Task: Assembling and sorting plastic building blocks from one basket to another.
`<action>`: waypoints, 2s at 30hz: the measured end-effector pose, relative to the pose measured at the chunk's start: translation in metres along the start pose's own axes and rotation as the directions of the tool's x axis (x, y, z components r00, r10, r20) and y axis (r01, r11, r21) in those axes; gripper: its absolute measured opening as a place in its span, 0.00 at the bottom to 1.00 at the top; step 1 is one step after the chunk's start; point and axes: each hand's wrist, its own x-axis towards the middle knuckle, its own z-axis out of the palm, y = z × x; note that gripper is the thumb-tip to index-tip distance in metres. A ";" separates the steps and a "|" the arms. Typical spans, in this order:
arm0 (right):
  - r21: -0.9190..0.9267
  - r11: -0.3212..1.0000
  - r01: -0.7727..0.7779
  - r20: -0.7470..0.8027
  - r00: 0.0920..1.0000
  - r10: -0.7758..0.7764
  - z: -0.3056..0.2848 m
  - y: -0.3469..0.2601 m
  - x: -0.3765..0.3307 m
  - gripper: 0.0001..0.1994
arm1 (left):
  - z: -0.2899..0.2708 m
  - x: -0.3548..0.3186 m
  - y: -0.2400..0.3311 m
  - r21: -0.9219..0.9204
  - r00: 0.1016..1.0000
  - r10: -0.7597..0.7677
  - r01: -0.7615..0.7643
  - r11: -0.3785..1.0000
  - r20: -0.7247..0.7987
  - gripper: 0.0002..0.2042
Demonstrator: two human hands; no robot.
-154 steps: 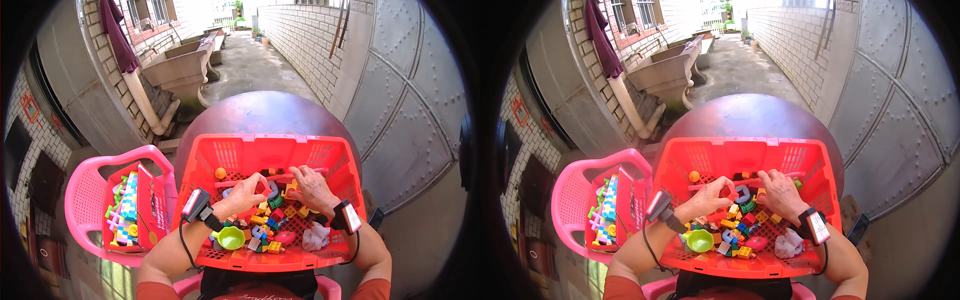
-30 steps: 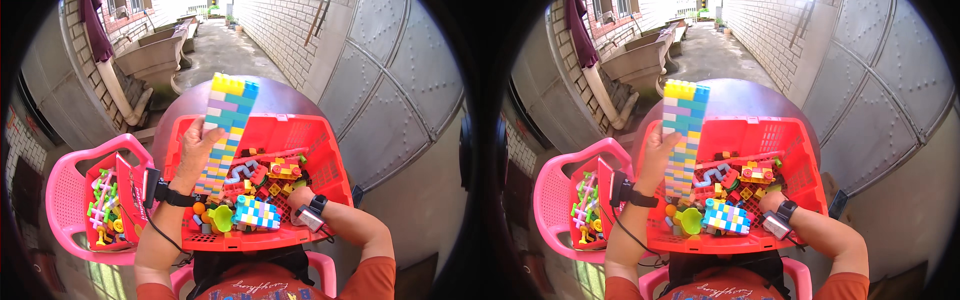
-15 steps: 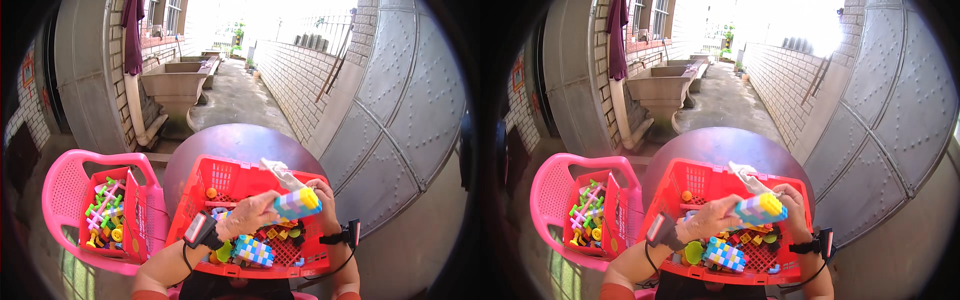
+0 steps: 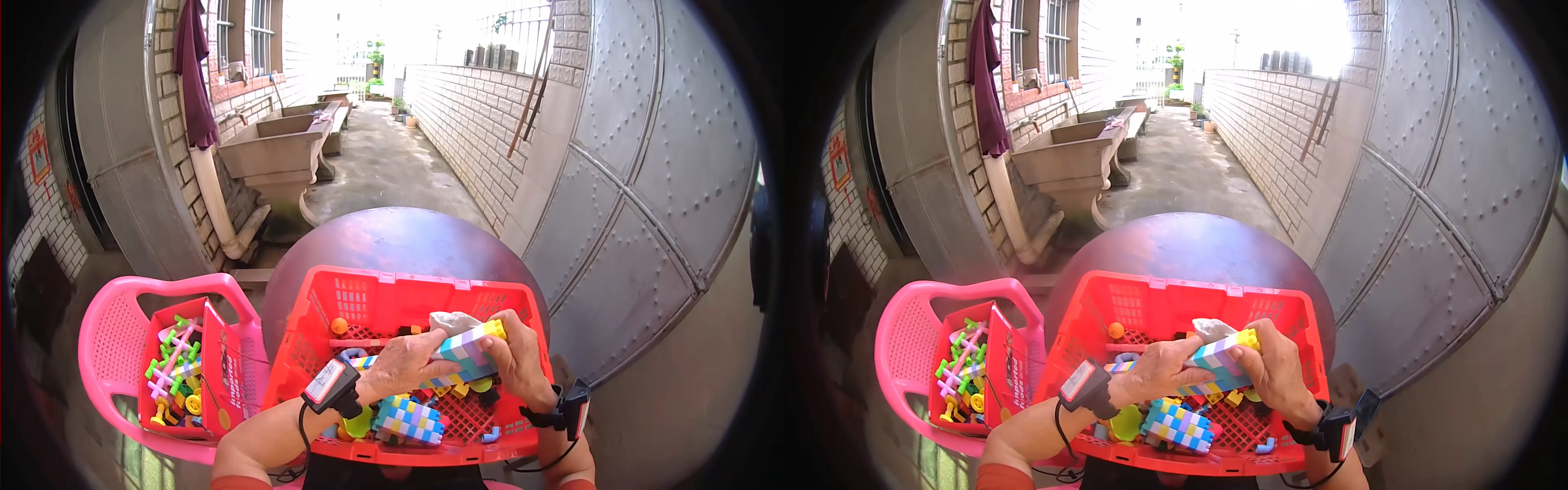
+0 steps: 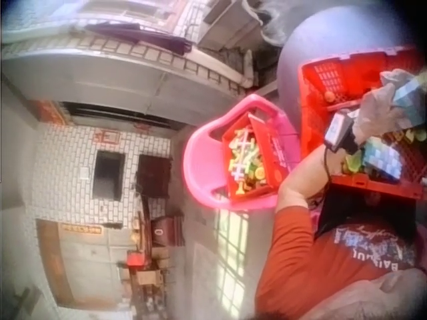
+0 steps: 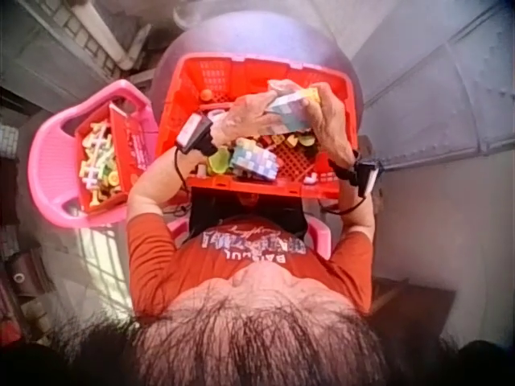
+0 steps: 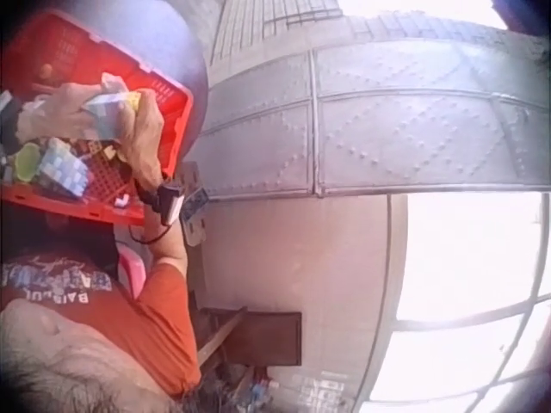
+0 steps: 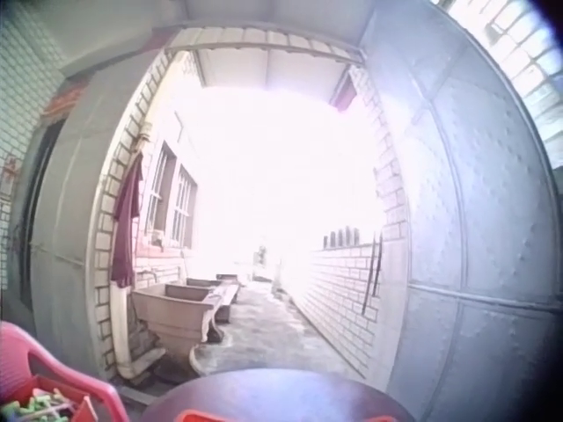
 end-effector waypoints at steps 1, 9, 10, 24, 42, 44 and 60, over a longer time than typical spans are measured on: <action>0.087 0.994 -0.067 0.029 0.997 0.065 -0.002 0.002 0.001 0.16 | -0.001 0.000 0.001 -0.007 1.000 0.002 -0.002 1.000 0.011 0.26; 0.278 0.934 -0.224 0.044 0.974 0.221 0.005 0.008 0.003 0.17 | -0.003 0.000 0.009 -0.173 0.999 0.024 -0.029 0.985 -0.034 0.25; 0.278 0.934 -0.223 0.044 0.975 0.220 0.005 0.003 0.002 0.17 | -0.002 0.000 0.009 -0.151 0.994 0.071 -0.083 0.985 -0.085 0.23; 0.077 0.988 -0.136 0.062 0.989 0.132 0.011 0.009 0.001 0.20 | -0.010 -0.003 0.012 -0.193 0.983 -0.079 0.046 0.980 -0.168 0.20; 0.257 0.953 -0.160 0.236 0.967 0.099 0.036 0.009 -0.003 0.15 | -0.014 -0.005 0.001 -0.194 0.998 -0.014 0.025 0.981 0.057 0.23; 0.126 0.990 -0.057 0.175 0.984 0.035 0.037 0.004 -0.003 0.15 | -0.010 -0.004 0.003 -0.189 1.000 -0.014 0.017 0.982 0.018 0.22; 0.506 0.839 -0.199 0.168 0.977 0.131 0.035 0.013 0.000 0.16 | 0.002 -0.004 -0.001 -0.433 0.984 -0.139 0.078 0.898 -0.111 0.17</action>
